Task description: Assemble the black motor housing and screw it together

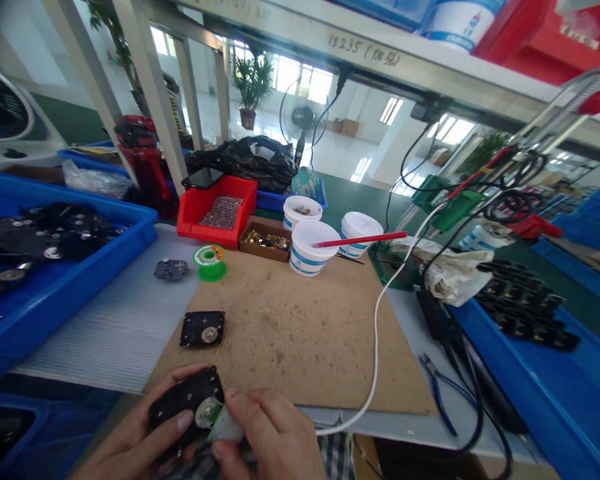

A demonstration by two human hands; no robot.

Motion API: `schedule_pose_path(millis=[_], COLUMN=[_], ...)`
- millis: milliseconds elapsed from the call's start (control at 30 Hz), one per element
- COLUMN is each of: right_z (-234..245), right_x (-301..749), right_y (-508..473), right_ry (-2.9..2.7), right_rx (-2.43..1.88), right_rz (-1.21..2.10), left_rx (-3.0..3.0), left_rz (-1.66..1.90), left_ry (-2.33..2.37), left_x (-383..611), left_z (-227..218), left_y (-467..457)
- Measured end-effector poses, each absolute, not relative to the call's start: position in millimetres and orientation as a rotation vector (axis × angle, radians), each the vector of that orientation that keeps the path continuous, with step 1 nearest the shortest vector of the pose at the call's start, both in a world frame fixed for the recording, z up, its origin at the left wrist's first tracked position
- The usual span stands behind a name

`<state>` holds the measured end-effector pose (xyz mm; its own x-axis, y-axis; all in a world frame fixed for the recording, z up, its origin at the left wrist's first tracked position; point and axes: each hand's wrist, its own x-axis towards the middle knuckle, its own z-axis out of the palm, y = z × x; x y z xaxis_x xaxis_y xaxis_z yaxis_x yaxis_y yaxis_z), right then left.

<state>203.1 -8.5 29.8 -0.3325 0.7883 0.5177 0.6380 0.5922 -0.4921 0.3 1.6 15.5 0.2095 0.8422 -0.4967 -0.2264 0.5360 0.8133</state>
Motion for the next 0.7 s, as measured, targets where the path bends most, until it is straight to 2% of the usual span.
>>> schedule_pose_path(millis=[167,267,467,700], right_z=[31.2,34.8,36.4,29.1], right_x=[201.7,198.1,194.8,195.1], right_y=[-8.5,-8.6,-7.2,-6.5], right_ry=[-1.917,-1.854,-1.839,-1.886], right_rx=[-1.367,-1.468,-1.487,-1.555], right_rz=[0.873,1.084,1.132,1.043], left_rx=[0.861,0.919,0.946,0.999], left_rz=[0.821,0.797,0.854,0.832], left_ry=[1.137,1.153,1.234,1.258], left_x=[-4.7,-6.0,-3.4,-5.2], left_z=[13.8,14.9,22.5,18.1], left_y=[6.2,7.9,7.8,8.7])
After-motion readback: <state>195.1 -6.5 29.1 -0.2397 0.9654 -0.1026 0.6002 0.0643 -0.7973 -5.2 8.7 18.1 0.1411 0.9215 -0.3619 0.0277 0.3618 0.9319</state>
